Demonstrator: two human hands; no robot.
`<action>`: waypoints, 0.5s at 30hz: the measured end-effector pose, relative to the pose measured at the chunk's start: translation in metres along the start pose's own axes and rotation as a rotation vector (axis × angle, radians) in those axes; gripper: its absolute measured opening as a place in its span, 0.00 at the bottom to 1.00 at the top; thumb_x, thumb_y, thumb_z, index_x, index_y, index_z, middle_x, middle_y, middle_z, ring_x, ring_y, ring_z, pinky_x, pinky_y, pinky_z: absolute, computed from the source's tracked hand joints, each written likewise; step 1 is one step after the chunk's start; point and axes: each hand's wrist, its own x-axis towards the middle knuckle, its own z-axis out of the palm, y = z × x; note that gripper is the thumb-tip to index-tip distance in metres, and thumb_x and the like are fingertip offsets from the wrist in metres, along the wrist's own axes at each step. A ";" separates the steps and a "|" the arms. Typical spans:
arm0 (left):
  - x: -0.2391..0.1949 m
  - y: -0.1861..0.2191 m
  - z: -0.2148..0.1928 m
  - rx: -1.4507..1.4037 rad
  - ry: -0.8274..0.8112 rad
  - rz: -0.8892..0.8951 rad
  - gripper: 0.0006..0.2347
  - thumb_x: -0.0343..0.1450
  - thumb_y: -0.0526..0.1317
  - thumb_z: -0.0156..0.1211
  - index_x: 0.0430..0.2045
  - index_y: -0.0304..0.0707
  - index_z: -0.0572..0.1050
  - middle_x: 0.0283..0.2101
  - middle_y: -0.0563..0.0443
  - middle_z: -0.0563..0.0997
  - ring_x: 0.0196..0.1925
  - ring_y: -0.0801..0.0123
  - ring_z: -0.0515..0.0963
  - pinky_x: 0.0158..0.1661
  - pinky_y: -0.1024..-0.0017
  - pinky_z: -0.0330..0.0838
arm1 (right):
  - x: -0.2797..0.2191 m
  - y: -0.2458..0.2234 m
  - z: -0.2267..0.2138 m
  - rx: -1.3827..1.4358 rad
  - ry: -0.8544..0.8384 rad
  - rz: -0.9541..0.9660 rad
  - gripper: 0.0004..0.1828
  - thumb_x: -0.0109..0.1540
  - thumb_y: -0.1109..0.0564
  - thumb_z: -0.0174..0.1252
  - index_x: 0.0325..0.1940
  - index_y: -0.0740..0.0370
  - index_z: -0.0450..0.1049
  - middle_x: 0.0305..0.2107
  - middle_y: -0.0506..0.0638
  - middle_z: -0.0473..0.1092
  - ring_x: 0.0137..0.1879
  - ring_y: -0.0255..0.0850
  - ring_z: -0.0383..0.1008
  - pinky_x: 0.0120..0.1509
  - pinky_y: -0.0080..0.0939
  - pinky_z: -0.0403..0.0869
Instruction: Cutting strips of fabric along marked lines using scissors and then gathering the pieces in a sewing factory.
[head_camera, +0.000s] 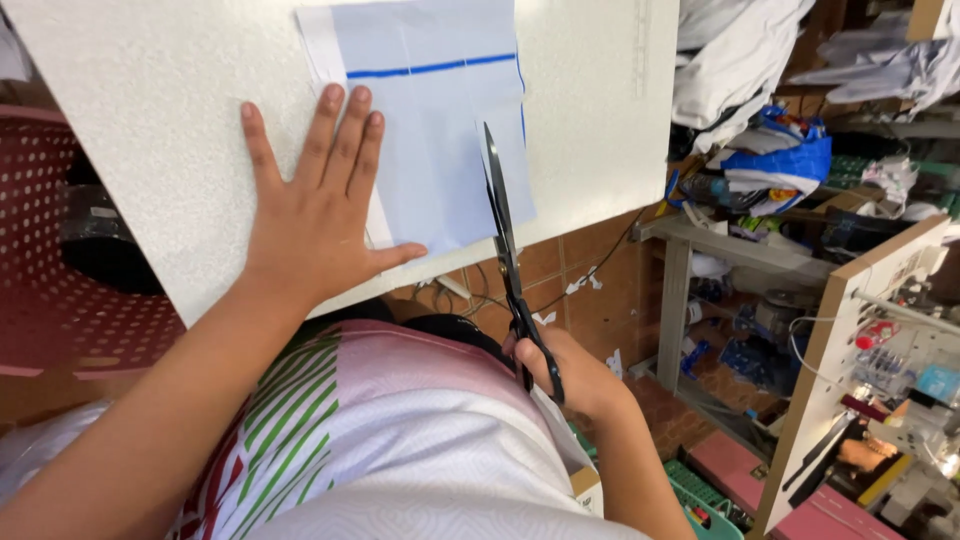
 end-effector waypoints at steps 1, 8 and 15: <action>0.000 -0.001 0.001 0.003 -0.005 -0.011 0.50 0.67 0.67 0.52 0.75 0.16 0.56 0.79 0.30 0.50 0.80 0.45 0.44 0.61 0.13 0.36 | 0.005 0.000 -0.004 -0.026 0.016 0.010 0.40 0.59 0.21 0.29 0.36 0.57 0.70 0.28 0.48 0.68 0.35 0.42 0.67 0.43 0.43 0.66; -0.004 0.000 0.005 -0.010 -0.047 -0.058 0.49 0.68 0.69 0.41 0.76 0.21 0.55 0.81 0.35 0.46 0.82 0.51 0.39 0.65 0.16 0.33 | 0.033 -0.047 -0.016 0.013 0.078 0.100 0.43 0.53 0.18 0.31 0.38 0.57 0.70 0.26 0.52 0.73 0.34 0.42 0.74 0.44 0.41 0.71; -0.002 -0.002 0.006 -0.018 -0.062 -0.086 0.50 0.66 0.69 0.40 0.77 0.24 0.52 0.81 0.37 0.45 0.82 0.53 0.38 0.67 0.18 0.32 | 0.025 -0.038 -0.014 0.037 0.100 0.168 0.47 0.51 0.18 0.33 0.43 0.59 0.73 0.26 0.49 0.75 0.32 0.39 0.72 0.45 0.40 0.70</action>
